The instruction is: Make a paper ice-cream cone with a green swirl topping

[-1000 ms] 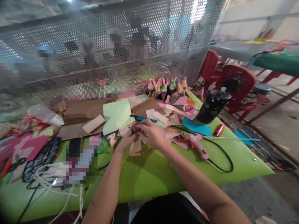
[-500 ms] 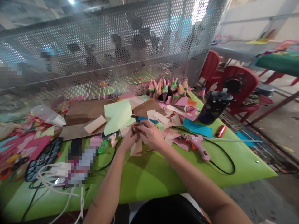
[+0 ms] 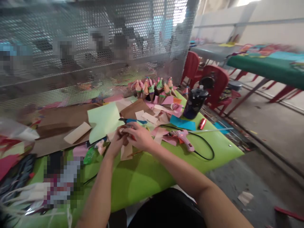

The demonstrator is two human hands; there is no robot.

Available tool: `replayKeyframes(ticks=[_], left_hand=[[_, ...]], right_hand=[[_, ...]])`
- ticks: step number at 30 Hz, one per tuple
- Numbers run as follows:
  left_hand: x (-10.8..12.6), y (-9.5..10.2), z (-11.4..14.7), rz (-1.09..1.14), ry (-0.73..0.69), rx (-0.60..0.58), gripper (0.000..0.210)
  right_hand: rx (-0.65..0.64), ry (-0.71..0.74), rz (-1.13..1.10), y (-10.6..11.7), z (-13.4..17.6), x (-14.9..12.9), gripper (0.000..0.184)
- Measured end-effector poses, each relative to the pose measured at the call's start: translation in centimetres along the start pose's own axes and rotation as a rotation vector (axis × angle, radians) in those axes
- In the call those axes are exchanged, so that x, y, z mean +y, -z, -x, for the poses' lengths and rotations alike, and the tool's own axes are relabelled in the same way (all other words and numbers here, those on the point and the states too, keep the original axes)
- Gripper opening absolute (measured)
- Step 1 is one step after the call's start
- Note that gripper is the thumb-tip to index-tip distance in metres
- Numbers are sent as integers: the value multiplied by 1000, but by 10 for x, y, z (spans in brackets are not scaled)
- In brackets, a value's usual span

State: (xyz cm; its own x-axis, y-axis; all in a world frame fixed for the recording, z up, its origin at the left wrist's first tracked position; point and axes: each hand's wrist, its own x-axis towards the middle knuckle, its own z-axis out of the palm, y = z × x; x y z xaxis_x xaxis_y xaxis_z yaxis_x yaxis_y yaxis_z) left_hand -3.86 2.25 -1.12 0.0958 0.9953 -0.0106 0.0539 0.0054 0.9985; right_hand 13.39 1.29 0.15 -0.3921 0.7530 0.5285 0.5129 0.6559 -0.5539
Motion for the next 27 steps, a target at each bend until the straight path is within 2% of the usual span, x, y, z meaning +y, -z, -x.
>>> replayKeyframes(ticks=[4,7,12,17,24,27], left_hand=[[4,4,-2,10,-49,-11,44],[7,5,-2,-18,-53,-7,39],[9,9,-2,-13,-58,40,37],[9,18,-4,-13,-95,111,37],[15,26,-2,147,-196,167,38],[18,28,-2,208,-221,201,40]], right_hand=[[44,-29,1,5,-4,-2,43],[111,-43,-19,12,-6,0,37],[250,-130,-104,24,-7,10,33],[338,-215,-137,29,-7,19,29],[352,-250,-136,28,-6,25,30],[292,-273,-62,27,-4,31,28]])
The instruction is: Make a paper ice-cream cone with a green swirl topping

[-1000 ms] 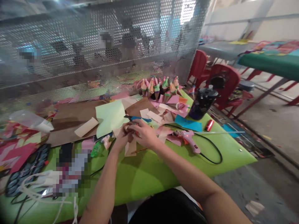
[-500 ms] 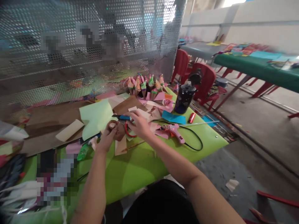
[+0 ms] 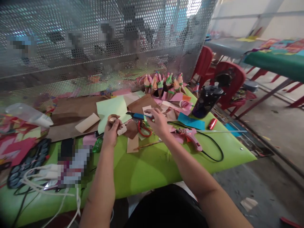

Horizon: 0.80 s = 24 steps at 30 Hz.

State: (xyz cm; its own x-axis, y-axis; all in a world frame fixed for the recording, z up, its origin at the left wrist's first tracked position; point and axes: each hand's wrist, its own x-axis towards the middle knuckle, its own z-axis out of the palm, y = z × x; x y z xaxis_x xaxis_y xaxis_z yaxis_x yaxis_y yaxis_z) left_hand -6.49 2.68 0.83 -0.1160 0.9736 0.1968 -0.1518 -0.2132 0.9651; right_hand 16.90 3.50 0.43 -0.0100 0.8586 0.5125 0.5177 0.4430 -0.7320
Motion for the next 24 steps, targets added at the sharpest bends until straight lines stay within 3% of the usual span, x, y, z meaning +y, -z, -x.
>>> replayKeyframes(ticks=[4,8,11,16,20,24], left_hand=[[0,0,-2,-6,-13,8,43],[-4,-3,-1,-40,40,-9,42],[-10,-6,0,-51,105,-4,40],[-16,-14,4,-79,175,5,39],[-19,-21,7,-90,225,-6,44],[-28,-25,10,-61,281,-7,50]], right_hand=[[-147,-1,234,0,0,7,29],[-246,-25,425,-3,1,11,47],[-285,-93,438,-7,3,13,39],[-243,-159,358,-7,1,16,6],[-207,-157,223,-7,-3,14,9],[-235,-251,-264,-17,0,10,24]])
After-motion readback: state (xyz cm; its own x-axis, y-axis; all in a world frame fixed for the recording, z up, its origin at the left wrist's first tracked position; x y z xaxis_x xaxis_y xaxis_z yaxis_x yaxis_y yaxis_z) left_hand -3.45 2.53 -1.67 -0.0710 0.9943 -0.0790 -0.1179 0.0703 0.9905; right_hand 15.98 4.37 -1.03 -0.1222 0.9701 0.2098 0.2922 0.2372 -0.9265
